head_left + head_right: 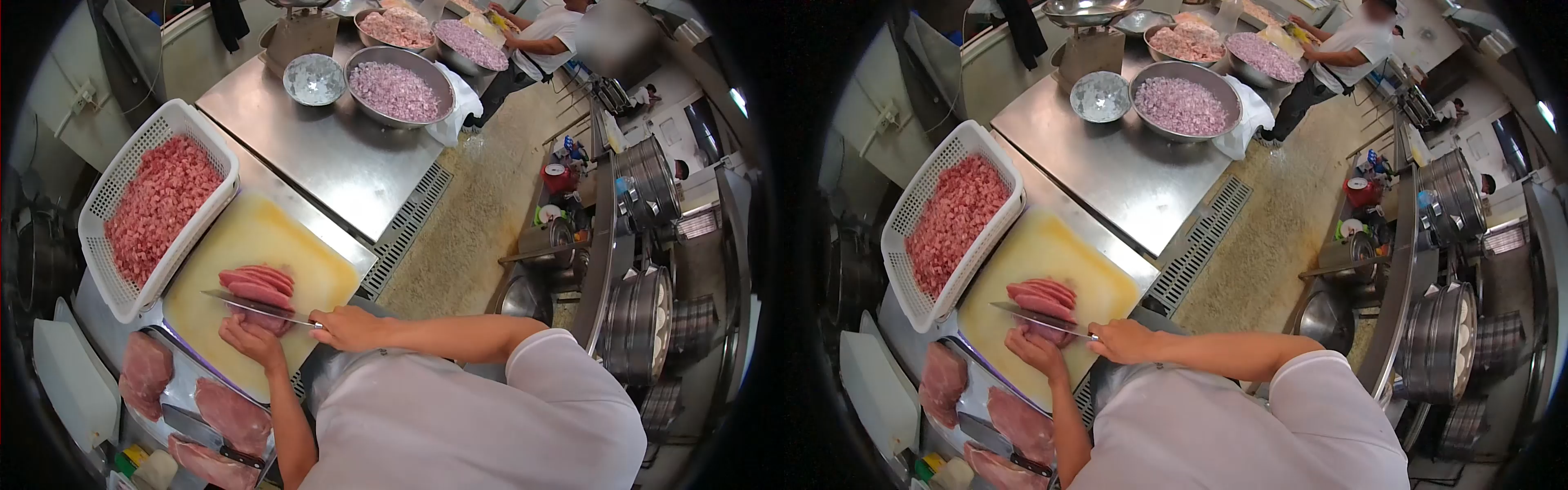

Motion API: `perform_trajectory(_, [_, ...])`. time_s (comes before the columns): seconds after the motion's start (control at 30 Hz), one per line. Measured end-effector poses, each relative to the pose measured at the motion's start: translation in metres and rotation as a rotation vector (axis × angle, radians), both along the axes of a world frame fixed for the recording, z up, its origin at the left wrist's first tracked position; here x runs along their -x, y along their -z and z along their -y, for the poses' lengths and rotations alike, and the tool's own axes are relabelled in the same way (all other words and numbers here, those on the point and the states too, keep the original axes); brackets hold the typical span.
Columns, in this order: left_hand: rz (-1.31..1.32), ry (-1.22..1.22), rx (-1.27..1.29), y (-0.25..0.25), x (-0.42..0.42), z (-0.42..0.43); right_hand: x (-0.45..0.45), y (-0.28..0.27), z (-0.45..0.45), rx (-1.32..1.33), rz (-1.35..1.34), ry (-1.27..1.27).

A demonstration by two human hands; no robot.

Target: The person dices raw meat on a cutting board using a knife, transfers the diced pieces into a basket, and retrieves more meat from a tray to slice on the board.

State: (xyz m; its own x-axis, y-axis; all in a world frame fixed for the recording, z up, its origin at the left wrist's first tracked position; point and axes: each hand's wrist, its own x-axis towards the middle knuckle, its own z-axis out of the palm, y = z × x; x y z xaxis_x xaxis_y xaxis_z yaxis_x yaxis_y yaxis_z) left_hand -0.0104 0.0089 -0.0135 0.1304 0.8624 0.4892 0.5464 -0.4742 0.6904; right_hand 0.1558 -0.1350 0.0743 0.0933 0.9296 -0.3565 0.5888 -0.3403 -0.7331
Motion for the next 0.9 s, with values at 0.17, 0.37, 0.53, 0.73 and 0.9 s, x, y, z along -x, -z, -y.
perform_trajectory(0.17, [-0.054, 0.048, -0.010, -0.007, 0.003, -0.003, -0.002, -0.003, 0.000, 0.025, -0.029, 0.003])
perform_trajectory(0.37, [-0.025, 0.072, 0.037, -0.019, 0.002, 0.000, -0.006, -0.009, 0.003, 0.025, -0.133, 0.051])
perform_trajectory(0.53, [-0.037, 0.054, -0.008, -0.015, 0.001, -0.002, -0.011, -0.018, 0.007, -0.019, -0.179, 0.039])
perform_trajectory(0.73, [-0.028, 0.102, 0.010, 0.010, 0.009, -0.007, -0.009, 0.016, 0.020, -0.120, -0.003, 0.060])
perform_trajectory(0.9, [-0.023, 0.094, -0.020, -0.008, 0.000, -0.009, -0.015, -0.085, 0.004, 0.078, -0.131, 0.122])
